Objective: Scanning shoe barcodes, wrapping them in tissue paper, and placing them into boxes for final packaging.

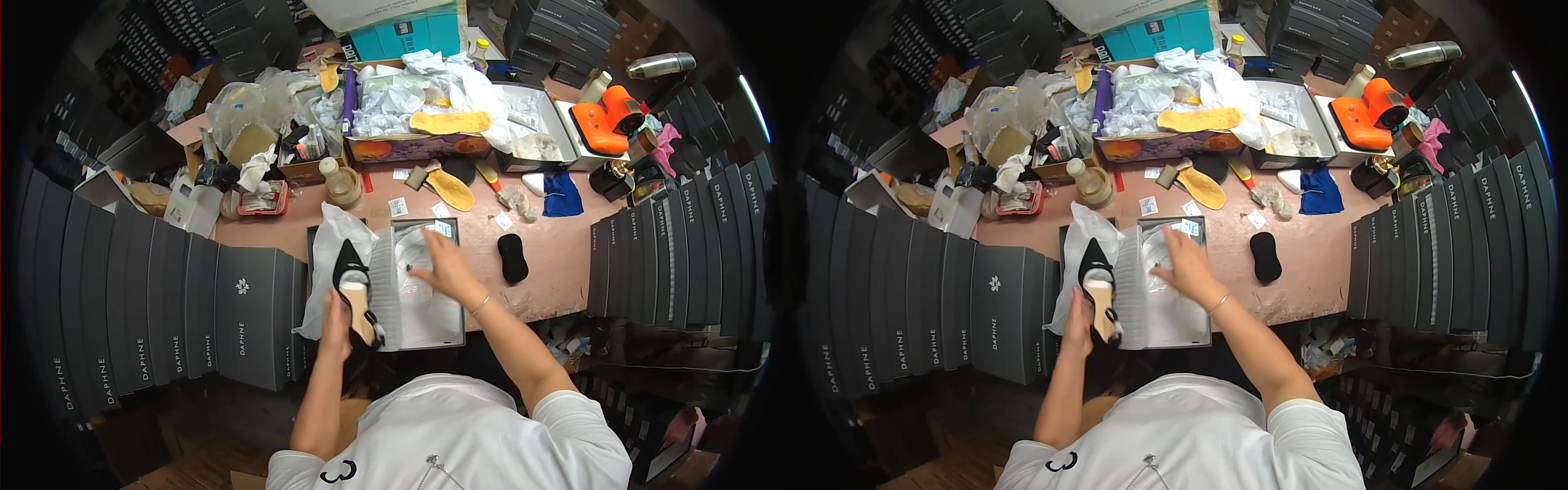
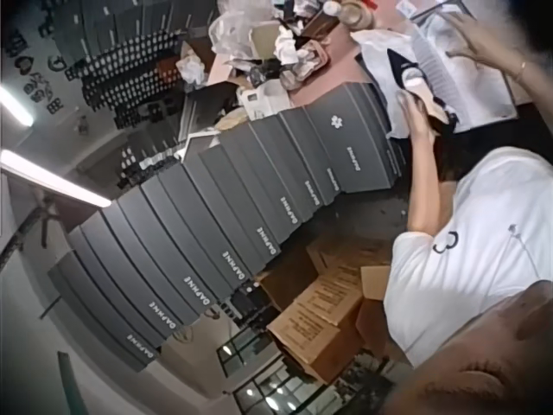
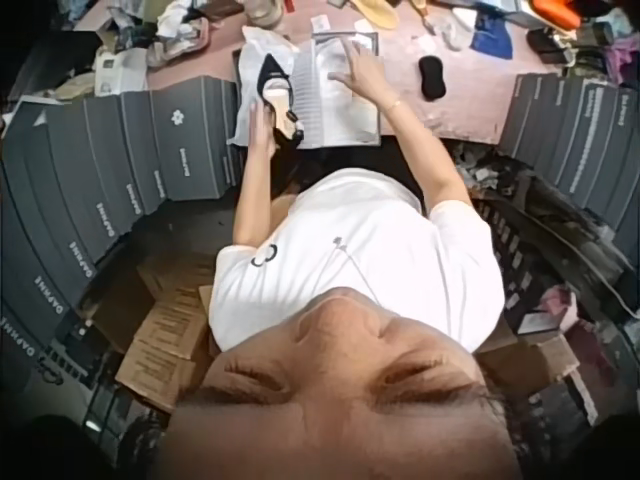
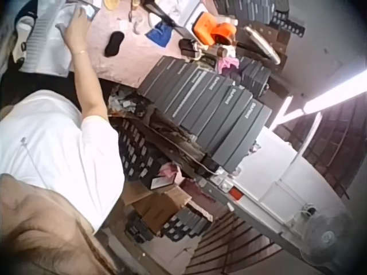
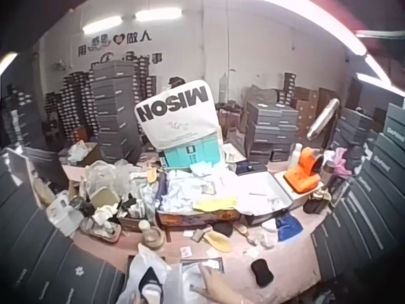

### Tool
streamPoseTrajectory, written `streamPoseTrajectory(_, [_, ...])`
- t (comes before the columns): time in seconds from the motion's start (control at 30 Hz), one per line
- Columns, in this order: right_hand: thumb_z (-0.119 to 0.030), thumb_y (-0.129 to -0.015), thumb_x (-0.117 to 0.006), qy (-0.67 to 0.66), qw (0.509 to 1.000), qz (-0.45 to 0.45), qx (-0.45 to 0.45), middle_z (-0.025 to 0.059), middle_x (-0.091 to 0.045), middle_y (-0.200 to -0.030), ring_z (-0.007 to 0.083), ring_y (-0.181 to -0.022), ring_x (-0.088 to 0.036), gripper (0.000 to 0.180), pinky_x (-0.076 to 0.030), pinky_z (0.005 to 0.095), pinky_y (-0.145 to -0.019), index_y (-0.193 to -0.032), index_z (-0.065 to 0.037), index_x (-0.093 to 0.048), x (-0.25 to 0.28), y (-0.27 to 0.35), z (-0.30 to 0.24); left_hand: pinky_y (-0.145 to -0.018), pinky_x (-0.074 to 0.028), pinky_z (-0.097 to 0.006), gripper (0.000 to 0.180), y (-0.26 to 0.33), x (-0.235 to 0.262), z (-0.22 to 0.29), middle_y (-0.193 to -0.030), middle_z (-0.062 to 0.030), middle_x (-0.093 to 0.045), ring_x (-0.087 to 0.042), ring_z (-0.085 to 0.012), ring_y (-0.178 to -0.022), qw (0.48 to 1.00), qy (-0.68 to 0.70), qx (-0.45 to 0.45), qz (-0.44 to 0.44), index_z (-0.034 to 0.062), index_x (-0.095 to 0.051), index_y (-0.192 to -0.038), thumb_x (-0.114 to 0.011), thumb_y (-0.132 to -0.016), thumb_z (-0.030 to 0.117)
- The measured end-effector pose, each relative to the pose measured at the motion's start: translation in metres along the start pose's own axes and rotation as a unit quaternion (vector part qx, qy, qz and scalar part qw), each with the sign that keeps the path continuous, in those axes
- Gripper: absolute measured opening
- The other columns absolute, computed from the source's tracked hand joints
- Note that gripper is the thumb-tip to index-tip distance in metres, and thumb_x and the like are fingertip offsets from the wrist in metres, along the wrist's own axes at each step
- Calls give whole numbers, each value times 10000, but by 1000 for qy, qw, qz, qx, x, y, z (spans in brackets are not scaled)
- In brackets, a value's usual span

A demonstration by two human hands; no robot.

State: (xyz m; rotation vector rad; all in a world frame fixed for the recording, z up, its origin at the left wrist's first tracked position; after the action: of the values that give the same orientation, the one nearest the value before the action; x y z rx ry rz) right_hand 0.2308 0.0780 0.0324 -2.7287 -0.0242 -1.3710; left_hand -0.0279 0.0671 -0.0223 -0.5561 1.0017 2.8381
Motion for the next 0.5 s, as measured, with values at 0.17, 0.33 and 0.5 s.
streamPoseTrajectory(0.17, [-267, -765, -710, 197, 980, -18, -3, 144, -514, -1271, 280, -1082, -524, 679, -361, 504, -907, -1352, -91, -416, -25, -19, 86, -966, -440, -316, 407, 14, -59, 18, -1151, -114, -579, -561, -174, -1067, 991, -91, -84, -48, -6, -449, -1312, -504, -977, 219])
streamPoseTrajectory(0.33, [-223, -770, -689, -15, 996, -21, 91, 147, -517, -1271, 285, -1166, -497, 434, -297, 560, -980, -1173, -97, -588, -31, 15, 28, -907, -487, -360, 320, 20, -101, -82, -1031, -127, -596, -595, -218, -1000, 981, 68, 134, -123, -18, -535, -1147, -496, -976, 251])
streamPoseTrajectory(0.5, [-204, -774, -680, 173, 985, -2, -10, 143, -514, -1271, 317, -1222, -439, 334, -307, 530, -1014, -1060, -43, -620, -25, 67, 31, -963, -430, -348, 361, 13, -118, -86, -1163, -169, -553, -546, -294, -1110, 944, -296, -85, -120, -14, -514, -1202, -463, -983, 269])
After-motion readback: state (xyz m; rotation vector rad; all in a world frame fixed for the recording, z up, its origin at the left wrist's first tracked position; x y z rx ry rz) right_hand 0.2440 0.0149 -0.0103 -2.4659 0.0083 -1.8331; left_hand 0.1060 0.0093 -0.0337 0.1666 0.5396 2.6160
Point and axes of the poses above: each hand's wrist, its own y-axis away from the middle knuckle, its own x-axis out of the back of the hand, z = x × y, the point moved 4 cm from there along -y, towards the middle knuckle
